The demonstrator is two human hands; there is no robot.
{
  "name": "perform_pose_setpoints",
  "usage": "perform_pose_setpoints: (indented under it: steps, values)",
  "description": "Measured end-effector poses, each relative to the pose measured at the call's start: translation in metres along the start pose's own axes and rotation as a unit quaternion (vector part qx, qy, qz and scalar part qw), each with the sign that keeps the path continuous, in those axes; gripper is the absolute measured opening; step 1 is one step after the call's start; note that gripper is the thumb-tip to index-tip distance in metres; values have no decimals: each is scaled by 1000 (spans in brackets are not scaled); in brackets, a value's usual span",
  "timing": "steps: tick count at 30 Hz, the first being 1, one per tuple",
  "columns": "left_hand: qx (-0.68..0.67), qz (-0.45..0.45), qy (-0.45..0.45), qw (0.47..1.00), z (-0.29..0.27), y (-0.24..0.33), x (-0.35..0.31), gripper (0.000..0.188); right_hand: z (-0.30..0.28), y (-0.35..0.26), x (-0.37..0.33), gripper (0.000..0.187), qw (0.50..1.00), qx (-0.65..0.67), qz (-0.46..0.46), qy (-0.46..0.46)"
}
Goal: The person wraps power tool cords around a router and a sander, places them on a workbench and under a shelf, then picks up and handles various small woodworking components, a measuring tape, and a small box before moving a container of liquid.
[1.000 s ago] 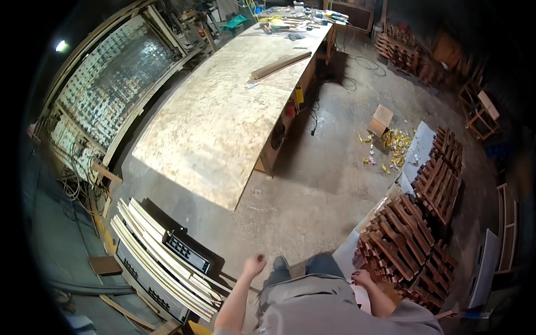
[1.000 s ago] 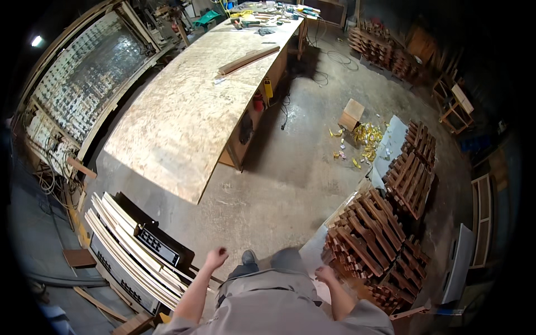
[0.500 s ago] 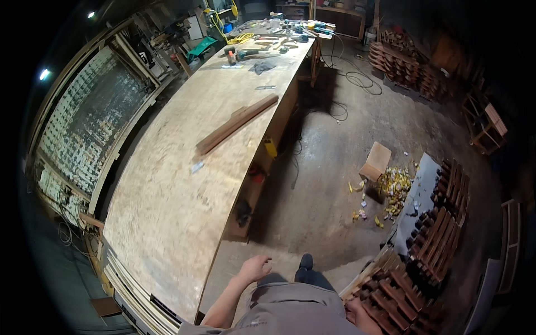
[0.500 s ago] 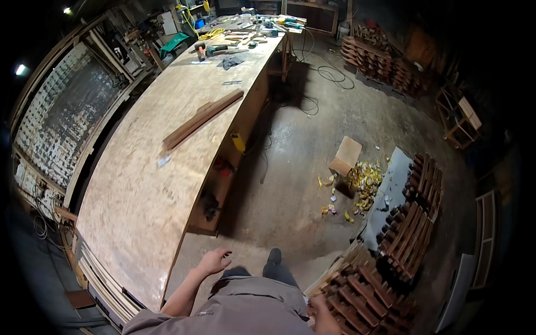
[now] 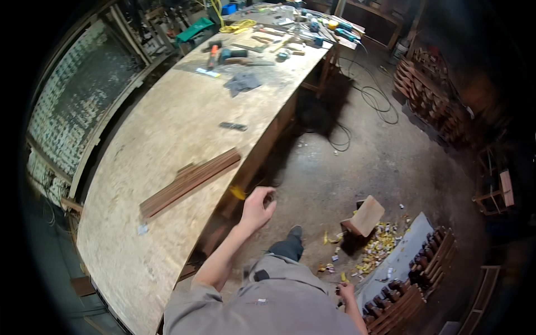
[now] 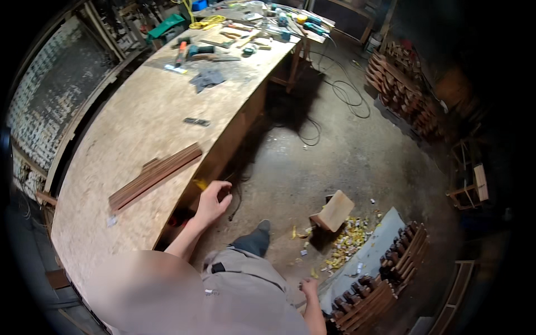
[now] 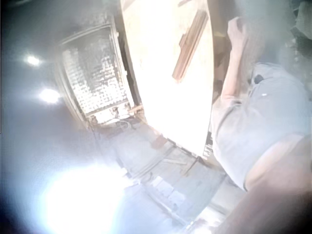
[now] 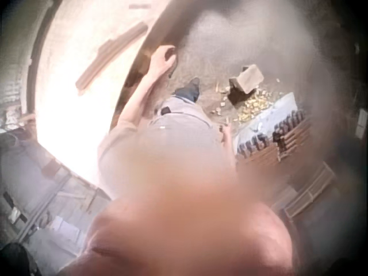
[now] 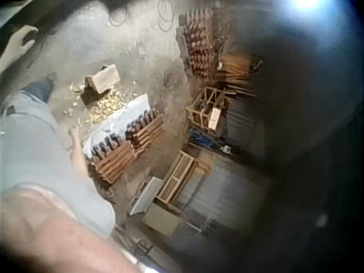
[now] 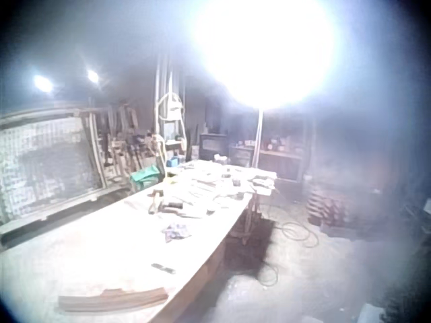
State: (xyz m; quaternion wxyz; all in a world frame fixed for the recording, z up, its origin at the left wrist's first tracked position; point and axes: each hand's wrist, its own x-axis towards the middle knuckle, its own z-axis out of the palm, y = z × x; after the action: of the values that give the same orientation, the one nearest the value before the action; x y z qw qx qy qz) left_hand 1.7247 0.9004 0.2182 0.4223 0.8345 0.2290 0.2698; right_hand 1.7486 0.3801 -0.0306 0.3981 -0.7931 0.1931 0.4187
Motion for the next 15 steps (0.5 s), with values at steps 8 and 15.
perform_pose_setpoints:
  steps: [8,15]
  values:
    - [-13,-37,-83,996,131,30,220,9,-83,-155,96,5,996,52,68,20]
    - [85,-122,19,989,189,-22,315,20,-132,-357,346,13,997,-8,-53,-52]
